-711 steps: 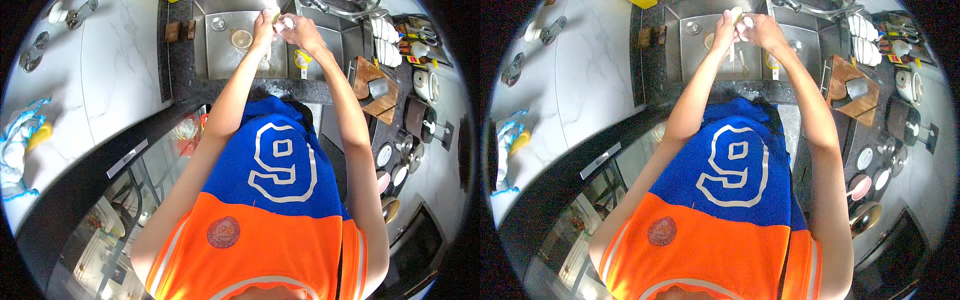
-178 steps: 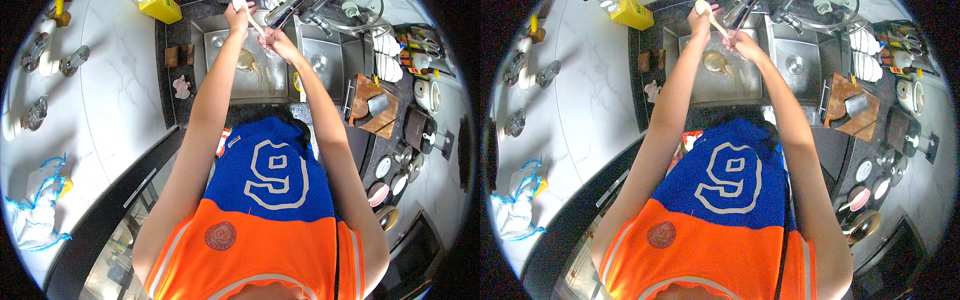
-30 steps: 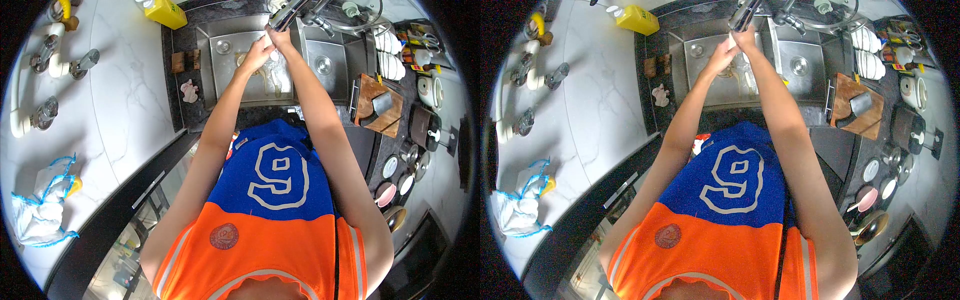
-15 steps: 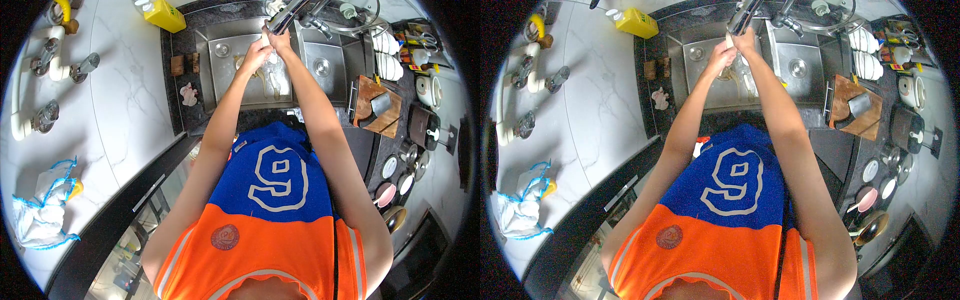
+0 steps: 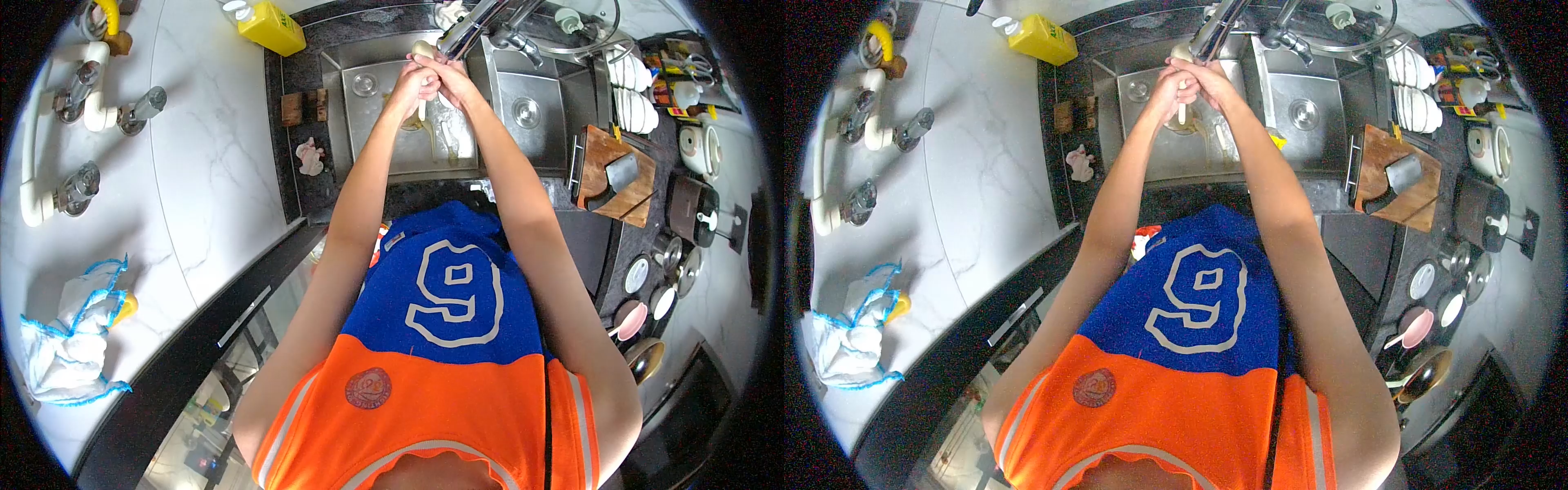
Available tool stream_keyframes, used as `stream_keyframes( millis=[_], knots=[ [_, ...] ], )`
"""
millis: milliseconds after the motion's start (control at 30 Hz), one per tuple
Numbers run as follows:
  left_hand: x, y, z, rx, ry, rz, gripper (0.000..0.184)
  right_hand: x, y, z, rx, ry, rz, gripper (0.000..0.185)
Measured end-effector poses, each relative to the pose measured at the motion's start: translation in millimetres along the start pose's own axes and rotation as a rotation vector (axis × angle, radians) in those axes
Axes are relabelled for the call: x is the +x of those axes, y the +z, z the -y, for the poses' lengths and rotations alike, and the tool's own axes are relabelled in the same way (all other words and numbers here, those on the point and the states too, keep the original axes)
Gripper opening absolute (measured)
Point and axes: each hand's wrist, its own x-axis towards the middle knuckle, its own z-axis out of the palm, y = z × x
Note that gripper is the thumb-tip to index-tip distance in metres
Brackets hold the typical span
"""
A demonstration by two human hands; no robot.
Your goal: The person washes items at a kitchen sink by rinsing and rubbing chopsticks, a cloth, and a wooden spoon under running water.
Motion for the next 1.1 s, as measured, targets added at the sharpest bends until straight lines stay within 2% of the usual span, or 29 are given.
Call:
stream_keyframes(
  millis=[67,100,133,200,233,333,367,467,500,533,667,733,800,867,933,1000,1033,1067,1100],
  knots=[
    [3,4,2,0.042,0.016,-0.055,0.01,7,-5,1,-0.058,0.147,-0.015,0.033],
    [3,5,2,0.083,0.03,-0.111,0.01,5,2,6,-0.019,0.095,-0.089,0.028],
    [2,5,2,0.083,0.029,-0.113,0.01,9,-2,-1,-0.018,0.097,-0.089,0.028],
    [4,9,0,0.012,0.002,-0.062,0.01,21,-12,-14,-0.035,-0.063,-0.262,0.025],
    [2,12,-1,-0.005,-0.01,-0.053,0.014,26,-12,-17,-0.023,-0.046,-0.292,0.017],
    [-1,18,-4,-0.174,-0.105,0.051,0.023,12,-9,-1,-0.109,0.052,-0.359,0.019],
    [-3,24,-3,-0.053,-0.062,-0.027,0.031,10,-6,2,-0.126,0.053,-0.386,0.019],
    [6,14,11,-0.055,-0.006,-0.127,0.033,1,1,7,-0.181,0.026,-0.26,0.022],
    [8,15,10,-0.038,-0.009,-0.165,0.044,2,-4,5,-0.212,0.08,-0.137,0.032],
    [8,15,10,-0.038,-0.008,-0.163,0.044,2,-8,3,-0.214,0.079,-0.137,0.032],
    [10,17,7,0.031,-0.063,-0.261,0.043,5,-7,-2,-0.279,0.117,-0.263,0.026],
    [6,25,4,0.109,-0.025,-0.301,0.042,18,-13,-17,-0.511,-0.001,-0.52,0.025],
    [5,28,3,0.107,-0.004,-0.327,0.04,23,-16,-18,-0.523,-0.012,-0.543,0.023],
    [5,30,1,0.151,0.061,-0.391,0.033,20,-17,-15,-0.563,-0.034,-0.445,0.021],
    [5,32,-1,0.119,0.097,-0.418,0.031,6,-7,-7,-0.477,-0.12,-0.398,0.021],
    [10,32,2,0.114,0.288,-0.424,0.028,-11,5,11,-0.285,-0.07,-0.353,0.024],
    [14,32,3,0.112,0.293,-0.426,0.028,-5,-5,0,-0.22,-0.155,-0.33,0.019],
    [18,32,5,0.172,0.402,-0.458,0.024,-4,-6,-3,-0.222,-0.156,-0.326,0.019],
    [20,32,6,0.232,0.51,-0.489,0.02,-5,-5,-3,-0.41,-0.192,-0.473,0.018]
  ],
)
